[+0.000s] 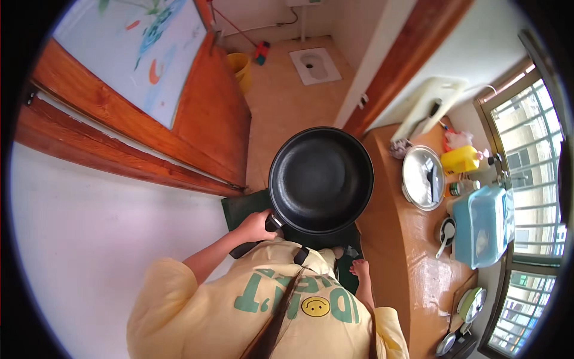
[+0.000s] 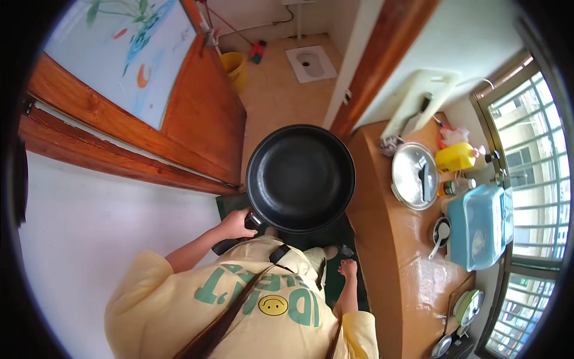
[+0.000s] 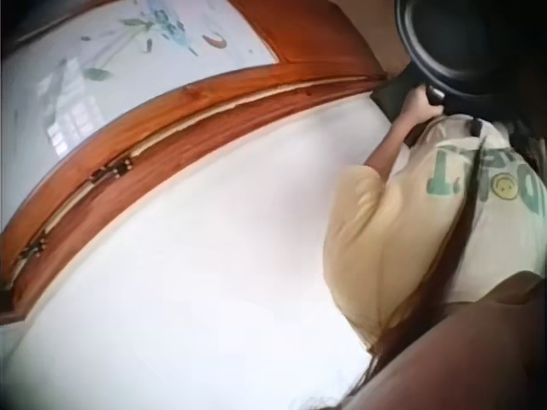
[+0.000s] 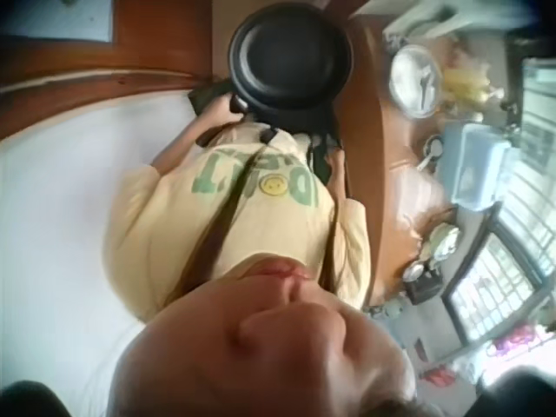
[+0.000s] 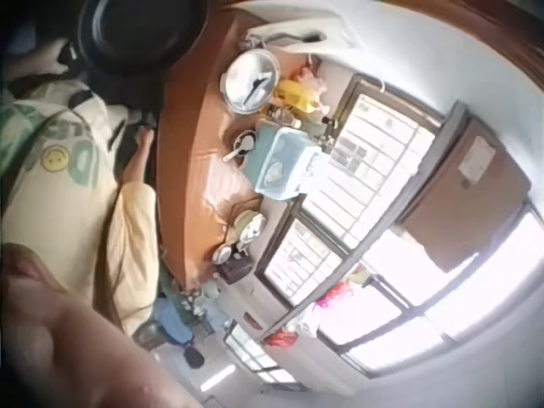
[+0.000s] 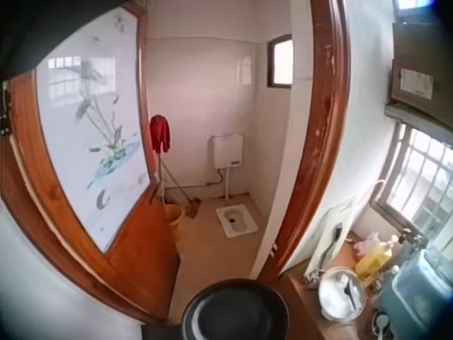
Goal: The person washes a black frying pan under a wall-mounted tap, rinses it, and places it on the kitchen counter. They then open a container of white cubes, transfer some into a metal bowl, and place the bowl on the counter.
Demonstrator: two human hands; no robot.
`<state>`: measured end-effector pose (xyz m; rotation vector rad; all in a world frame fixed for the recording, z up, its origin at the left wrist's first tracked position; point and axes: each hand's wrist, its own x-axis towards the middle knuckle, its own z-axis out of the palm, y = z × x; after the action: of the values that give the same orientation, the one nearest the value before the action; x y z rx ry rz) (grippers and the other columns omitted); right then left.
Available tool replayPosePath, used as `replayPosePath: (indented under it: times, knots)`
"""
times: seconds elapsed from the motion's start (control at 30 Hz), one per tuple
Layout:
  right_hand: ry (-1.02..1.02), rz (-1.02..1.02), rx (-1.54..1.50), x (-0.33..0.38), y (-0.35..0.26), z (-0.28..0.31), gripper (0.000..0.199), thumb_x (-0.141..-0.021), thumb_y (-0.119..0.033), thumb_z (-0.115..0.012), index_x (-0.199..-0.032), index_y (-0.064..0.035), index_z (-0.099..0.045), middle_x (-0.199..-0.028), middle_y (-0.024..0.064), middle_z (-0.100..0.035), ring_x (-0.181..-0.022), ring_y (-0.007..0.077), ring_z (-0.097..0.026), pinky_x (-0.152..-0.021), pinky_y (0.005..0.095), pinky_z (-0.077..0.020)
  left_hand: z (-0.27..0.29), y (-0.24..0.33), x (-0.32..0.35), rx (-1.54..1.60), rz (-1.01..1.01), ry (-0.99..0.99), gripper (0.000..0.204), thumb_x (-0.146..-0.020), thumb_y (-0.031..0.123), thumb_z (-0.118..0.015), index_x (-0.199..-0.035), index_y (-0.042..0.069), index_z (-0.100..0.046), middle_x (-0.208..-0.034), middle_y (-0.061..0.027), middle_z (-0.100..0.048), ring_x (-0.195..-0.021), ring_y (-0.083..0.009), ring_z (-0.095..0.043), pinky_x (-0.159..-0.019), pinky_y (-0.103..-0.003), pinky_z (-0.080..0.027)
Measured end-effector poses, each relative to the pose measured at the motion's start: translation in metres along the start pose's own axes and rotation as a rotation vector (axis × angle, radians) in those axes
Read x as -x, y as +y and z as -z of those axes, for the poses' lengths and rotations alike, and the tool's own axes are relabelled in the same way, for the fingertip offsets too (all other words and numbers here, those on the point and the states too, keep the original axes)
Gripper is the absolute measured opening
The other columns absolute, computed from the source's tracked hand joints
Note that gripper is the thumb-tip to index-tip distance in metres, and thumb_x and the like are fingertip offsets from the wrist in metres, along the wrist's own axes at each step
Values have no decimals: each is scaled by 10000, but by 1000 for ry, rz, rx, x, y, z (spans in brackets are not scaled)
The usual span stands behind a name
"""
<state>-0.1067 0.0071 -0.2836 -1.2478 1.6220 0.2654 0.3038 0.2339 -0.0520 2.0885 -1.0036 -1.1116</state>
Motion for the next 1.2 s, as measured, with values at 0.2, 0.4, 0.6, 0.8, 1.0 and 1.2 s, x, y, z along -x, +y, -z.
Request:
replayPosePath:
  times: [0.2, 0.4, 0.6, 0.8, 1.0, 1.2]
  knots:
    - [-68, 254, 90, -28, -137, -46, 125, -814, -134, -536, -817, -21, -589, -608, 66, -580, -467, 141, -573, -398, 253, -455, 54, -58, -32, 275, 53, 225, 485, -575, 199, -697, -971, -7, -508, -775, -141, -598, -725, -246, -594, -668, -334, -453]
    - [-138, 399, 159, -60, -262, -84, 140, -803, -138, -544, -823, -11, -600, -606, 74, -591, -489, 131, -579, -423, 246, -453, 128, -85, -126, 362, 156, 276, 409, -573, 197, -697, -876, -6, -513, -703, -120, -573, -642, -207, -580, -607, -315, -448]
    - [-208, 817, 534, -146, -404, -139, 159, -788, -128, -535, -829, 12, -599, -590, 61, -572, -486, 119, -554, -463, 247, -455, 225, -65, -230, 348, 143, 294, 411, -565, 209, -692, -870, -7, -520, -704, -113, -559, -659, -234, -559, -632, -332, -440]
    - [-420, 705, 292, -118, -610, -182, 174, -827, -126, -517, -887, 26, -577, -678, 84, -586, -551, 138, -560, -510, 246, -459, 314, -52, -323, 290, 32, 362, 279, -600, 131, -677, -764, 2, -491, -641, -55, -530, -582, -144, -552, -536, -280, -441]
    - [-475, 459, -11, -146, -709, -193, 194, -836, -150, -529, -938, 14, -554, -741, 92, -604, -605, 172, -595, -522, 257, -476, 410, -58, -410, 548, 92, 257, 198, -633, 82, -651, -727, 11, -492, -586, -43, -531, -488, -119, -539, -460, -266, -434]
    - [-181, 294, -174, -205, -780, -188, 155, -834, -129, -521, -893, 14, -537, -671, 56, -560, -556, 132, -556, -460, 245, -442, 499, -89, -488, 552, 137, 278, 213, -639, 92, -657, -746, 18, -488, -571, -36, -523, -476, -112, -525, -450, -257, -428]
